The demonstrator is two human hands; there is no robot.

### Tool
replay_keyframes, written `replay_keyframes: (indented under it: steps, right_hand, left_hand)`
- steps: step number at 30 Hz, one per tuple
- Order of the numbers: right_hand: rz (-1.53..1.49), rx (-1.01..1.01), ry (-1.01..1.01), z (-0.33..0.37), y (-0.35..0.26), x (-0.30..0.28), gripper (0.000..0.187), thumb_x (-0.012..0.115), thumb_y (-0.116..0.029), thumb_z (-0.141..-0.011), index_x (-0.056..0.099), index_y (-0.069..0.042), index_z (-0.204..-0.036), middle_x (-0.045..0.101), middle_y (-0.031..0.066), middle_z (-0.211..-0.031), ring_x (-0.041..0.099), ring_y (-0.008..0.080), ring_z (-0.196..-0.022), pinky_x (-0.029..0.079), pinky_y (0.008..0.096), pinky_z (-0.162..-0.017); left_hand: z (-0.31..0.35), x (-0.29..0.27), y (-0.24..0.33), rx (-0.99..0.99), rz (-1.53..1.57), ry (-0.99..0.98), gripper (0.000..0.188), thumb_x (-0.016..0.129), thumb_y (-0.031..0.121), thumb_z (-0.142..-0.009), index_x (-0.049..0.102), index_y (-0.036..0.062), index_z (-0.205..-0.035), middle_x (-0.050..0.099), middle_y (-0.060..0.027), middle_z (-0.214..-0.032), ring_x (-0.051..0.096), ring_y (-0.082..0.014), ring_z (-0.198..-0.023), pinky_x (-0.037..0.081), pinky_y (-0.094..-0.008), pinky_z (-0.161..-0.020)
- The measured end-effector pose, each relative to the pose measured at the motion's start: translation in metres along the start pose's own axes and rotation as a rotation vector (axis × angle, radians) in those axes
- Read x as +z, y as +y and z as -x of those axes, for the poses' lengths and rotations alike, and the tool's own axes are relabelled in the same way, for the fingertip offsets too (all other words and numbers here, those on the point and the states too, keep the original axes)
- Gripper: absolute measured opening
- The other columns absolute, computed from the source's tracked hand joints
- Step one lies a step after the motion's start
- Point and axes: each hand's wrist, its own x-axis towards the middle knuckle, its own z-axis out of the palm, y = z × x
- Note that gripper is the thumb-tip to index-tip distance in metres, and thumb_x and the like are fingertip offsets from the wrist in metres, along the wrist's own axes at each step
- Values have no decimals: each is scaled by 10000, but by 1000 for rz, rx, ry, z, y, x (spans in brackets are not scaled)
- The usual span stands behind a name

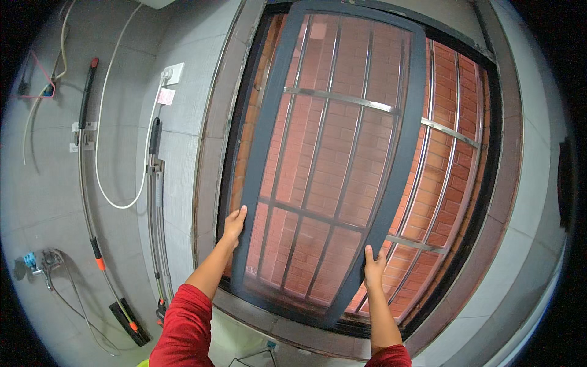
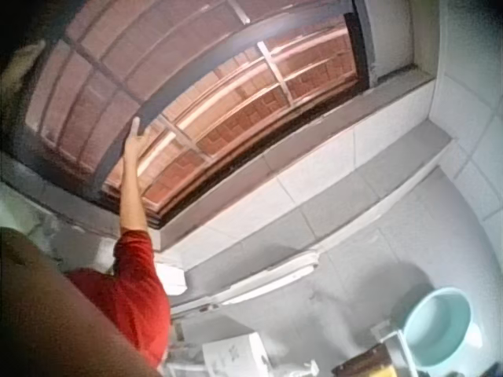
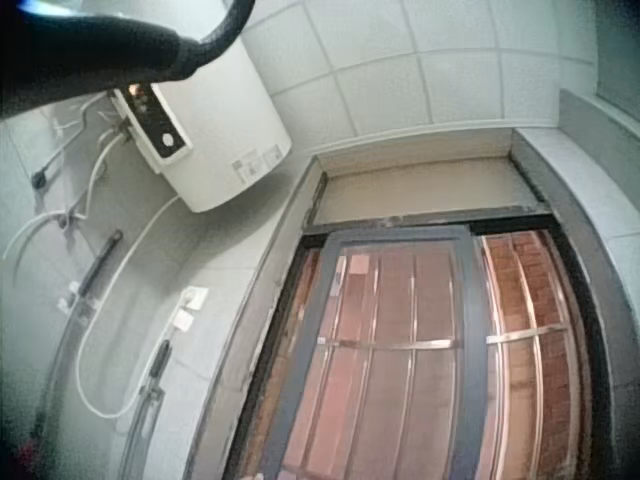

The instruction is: The person repeatedly removes and reinstalls window screens in a tiled utility area. They lift the screens from the window frame, place them against a wall, and then return them to the frame, repeating this cycle for multiple screens.

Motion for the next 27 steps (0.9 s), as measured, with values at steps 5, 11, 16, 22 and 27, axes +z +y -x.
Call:
replay_keyframes:
  steps: [5,11,16,22,27]
  right_hand:
    - [-31,-60,-27,-1,-7,17,200,576,-155,-847,531,2,-962,573,42,-878,513,112,-790,415,251,-724]
    - [-34,2,-29,-8,8,15,208,578,-152,-847,531,4,-976,573,40,-883,512,113,-777,418,242,-713]
    - [27,-30,-47,1,-4,3,255,588,-172,-838,540,17,-1002,586,60,-903,533,134,-804,430,265,-737]
    - [178,12,-99,-3,-11,26,332,637,-192,-793,556,26,-1030,600,77,-932,552,159,-842,434,282,-781]
    - [438,-72,74,-2,-13,-19,533,683,-269,-755,496,95,-1097,544,129,-1072,502,202,-952,375,304,-875]
  left_hand:
    - [-8,-17,-11,-74,-32,43,451,524,439,-847,572,19,-1005,589,-62,-926,536,-154,-848,428,-310,-766]
    - [-7,-23,-30,52,-211,68,487,580,387,-819,506,0,-1105,563,-97,-996,540,-183,-865,433,-304,-768]
    - [5,-39,-67,61,-422,88,568,631,320,-787,436,-33,-1187,533,-183,-1093,526,-241,-1007,419,-309,-847]
    - [50,-79,-112,289,-426,280,353,596,130,-808,482,10,-1119,554,-45,-880,507,-134,-792,416,-258,-744]
    - [174,-18,-131,-197,72,87,162,566,77,-813,543,32,-966,584,-49,-849,559,-144,-782,454,-254,-718]
